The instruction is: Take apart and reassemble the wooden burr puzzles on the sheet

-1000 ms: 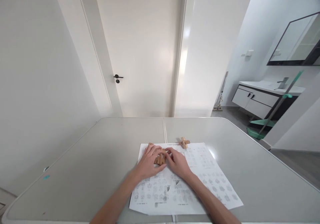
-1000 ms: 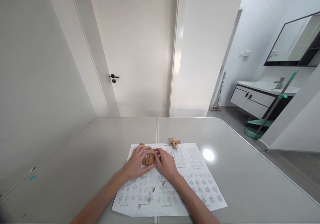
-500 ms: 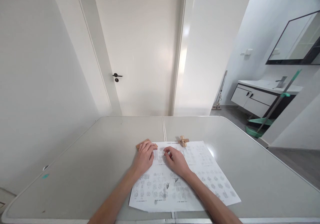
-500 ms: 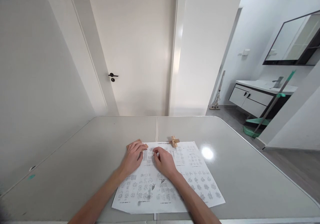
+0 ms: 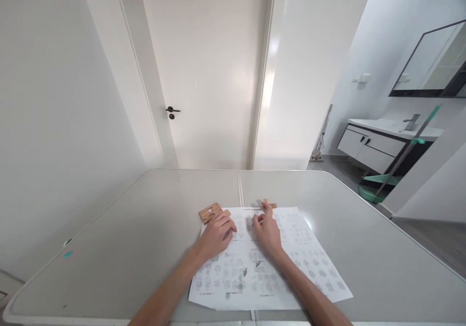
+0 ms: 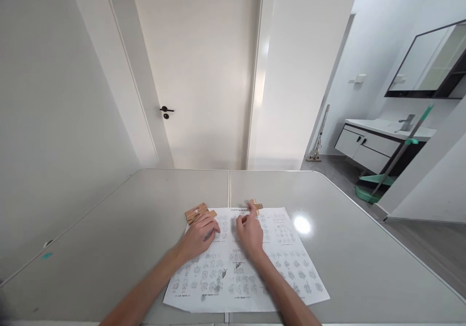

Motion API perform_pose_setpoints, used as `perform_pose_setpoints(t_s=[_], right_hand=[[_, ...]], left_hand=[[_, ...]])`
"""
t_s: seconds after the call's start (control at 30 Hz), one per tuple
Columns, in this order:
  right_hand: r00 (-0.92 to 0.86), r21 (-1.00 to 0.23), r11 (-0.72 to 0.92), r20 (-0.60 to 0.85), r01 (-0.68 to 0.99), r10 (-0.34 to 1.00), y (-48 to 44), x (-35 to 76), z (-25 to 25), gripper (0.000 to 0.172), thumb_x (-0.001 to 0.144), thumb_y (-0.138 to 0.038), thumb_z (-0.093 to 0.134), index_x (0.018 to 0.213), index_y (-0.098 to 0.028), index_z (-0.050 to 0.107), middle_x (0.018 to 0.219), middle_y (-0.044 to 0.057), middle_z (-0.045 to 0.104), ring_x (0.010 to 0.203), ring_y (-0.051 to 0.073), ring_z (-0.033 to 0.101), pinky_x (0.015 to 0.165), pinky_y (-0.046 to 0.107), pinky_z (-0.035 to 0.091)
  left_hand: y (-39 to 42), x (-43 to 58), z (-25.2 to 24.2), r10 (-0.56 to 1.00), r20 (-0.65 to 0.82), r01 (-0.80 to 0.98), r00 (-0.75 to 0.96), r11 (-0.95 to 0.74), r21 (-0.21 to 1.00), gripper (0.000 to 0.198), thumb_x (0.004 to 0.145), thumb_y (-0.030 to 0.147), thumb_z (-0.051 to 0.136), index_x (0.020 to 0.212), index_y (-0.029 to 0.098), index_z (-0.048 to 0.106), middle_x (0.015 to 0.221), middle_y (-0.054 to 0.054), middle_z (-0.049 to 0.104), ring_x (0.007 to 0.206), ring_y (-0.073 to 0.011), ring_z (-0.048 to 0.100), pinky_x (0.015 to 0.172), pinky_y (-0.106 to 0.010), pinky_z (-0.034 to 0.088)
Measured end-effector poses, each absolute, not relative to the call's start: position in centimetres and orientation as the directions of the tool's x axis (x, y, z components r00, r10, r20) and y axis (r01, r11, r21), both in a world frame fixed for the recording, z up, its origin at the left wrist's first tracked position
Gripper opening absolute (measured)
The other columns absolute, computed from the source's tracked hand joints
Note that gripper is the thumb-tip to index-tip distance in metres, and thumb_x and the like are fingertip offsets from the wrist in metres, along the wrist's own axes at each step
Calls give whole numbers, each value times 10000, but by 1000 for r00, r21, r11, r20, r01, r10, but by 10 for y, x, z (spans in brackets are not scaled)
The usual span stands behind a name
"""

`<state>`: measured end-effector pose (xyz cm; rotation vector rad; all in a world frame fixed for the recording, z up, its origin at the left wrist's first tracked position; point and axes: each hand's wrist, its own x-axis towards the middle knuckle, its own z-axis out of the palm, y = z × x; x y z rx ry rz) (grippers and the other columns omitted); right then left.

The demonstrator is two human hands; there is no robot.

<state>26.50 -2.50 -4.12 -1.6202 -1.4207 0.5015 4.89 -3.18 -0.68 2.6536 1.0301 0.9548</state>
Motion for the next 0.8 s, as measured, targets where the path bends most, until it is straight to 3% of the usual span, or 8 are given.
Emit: perform_pose_setpoints(t_s=[0.1,0.2,0.33,0.43,0.6,0.7,0.8], right_hand=[[292,-852,46,228,521,929,-20,272,-40,579,901,-321,477,1461,-192,410,872,42,751,661,266,706,609,336,441],[281,-871,76,237,486,930,-18,276,-39,471,907,-339,474,1359,-206,494,964,70,752,556,228,664,630,353,475],[218,-872,158,286,463,933,-24,272,-33,308,938,-362,476,1196,-219,564,877,46,722,524,200,607,618,338,474],[93,-865,283,349,414,932,-33,261,-28,213,979,-389,485,1092,-245,595,882,24,713,548,166,577,599,297,467],[-154,-836,478,452,269,878,-47,245,-25,216,1032,-411,488,1022,-233,610,805,14,691,570,147,573,582,263,471],[-199,-829,514,477,222,856,-50,244,-26,249,1051,-423,464,1027,-228,618,824,25,699,594,149,580,590,263,481],[-225,-813,550,509,192,831,-51,248,-24,283,1078,-401,413,1070,-228,638,881,39,718,618,150,585,610,271,482]], left_hand=[[-32,49,-8,652,506,542,564,-755,369,254,911,42,500,893,221,679,896,-40,721,943,-234,643,894,-391,473],[-31,49,-8,672,502,525,545,-740,421,233,900,63,524,870,228,686,878,-41,720,939,-241,648,898,-397,476],[-30,50,-9,748,508,518,426,-663,541,156,908,142,573,863,238,687,899,-47,717,1000,-267,648,985,-449,464],[-29,51,-10,822,489,477,292,-569,670,90,950,282,612,1000,246,678,998,-62,718,1039,-266,657,1011,-454,490],[-23,50,-8,910,366,278,194,-409,869,433,1013,553,527,1294,227,576,1292,-127,696,1179,-260,673,1021,-429,543],[-22,48,-1,918,272,159,288,-326,932,582,1008,668,453,1308,200,625,1257,-141,730,1108,-271,722,981,-429,581],[-24,48,4,876,177,9,449,-203,979,645,936,716,564,1244,168,707,1233,-147,740,1080,-291,728,999,-441,576]])
